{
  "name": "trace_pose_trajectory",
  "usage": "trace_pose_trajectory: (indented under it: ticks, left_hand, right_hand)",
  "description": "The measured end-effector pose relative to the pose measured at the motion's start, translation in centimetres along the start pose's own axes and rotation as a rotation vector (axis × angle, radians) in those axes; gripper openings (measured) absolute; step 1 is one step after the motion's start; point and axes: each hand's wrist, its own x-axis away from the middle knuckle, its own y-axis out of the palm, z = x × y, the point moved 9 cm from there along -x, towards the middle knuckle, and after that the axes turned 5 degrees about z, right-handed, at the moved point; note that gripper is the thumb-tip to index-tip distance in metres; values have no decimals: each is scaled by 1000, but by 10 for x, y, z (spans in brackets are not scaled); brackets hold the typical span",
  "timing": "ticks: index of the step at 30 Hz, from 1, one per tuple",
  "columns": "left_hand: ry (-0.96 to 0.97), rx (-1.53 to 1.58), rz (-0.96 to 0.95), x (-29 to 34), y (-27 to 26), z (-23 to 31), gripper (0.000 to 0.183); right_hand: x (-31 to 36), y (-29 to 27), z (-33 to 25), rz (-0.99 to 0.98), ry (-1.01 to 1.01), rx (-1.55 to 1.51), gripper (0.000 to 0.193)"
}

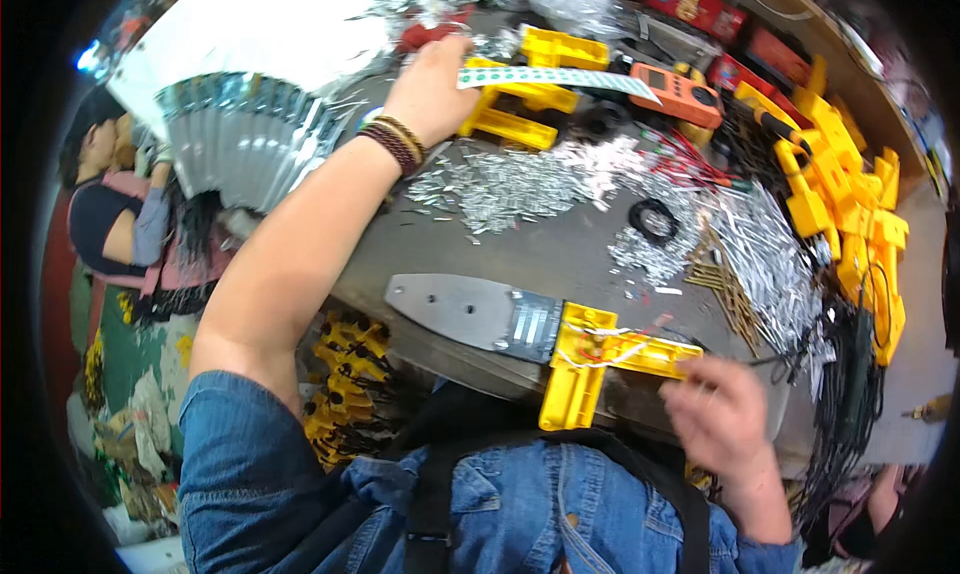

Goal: Assembling a yellow plastic housing for an electronic device, including wiring and soldering.

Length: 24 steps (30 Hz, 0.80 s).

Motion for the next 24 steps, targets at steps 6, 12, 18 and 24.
trace_pose_trajectory:
  ticks: [6, 12, 18, 24]
  left_hand:
    - [159, -149, -75, 33, 2, 51, 85]
    - [318, 89, -135, 92, -47, 125, 62]
    - [361, 127, -200, 130, -54, 139, 48]
    - [380, 211, -192, 144, -66, 152, 39]
  right_hand:
    - [23, -103, 213, 95, 653, 355, 20]
    - [87, -168, 313, 7, 1020, 458, 25]
    - [71, -155, 302, -297, 894, 677, 39]
    - [127, -189, 304, -31, 1173, 697, 49]
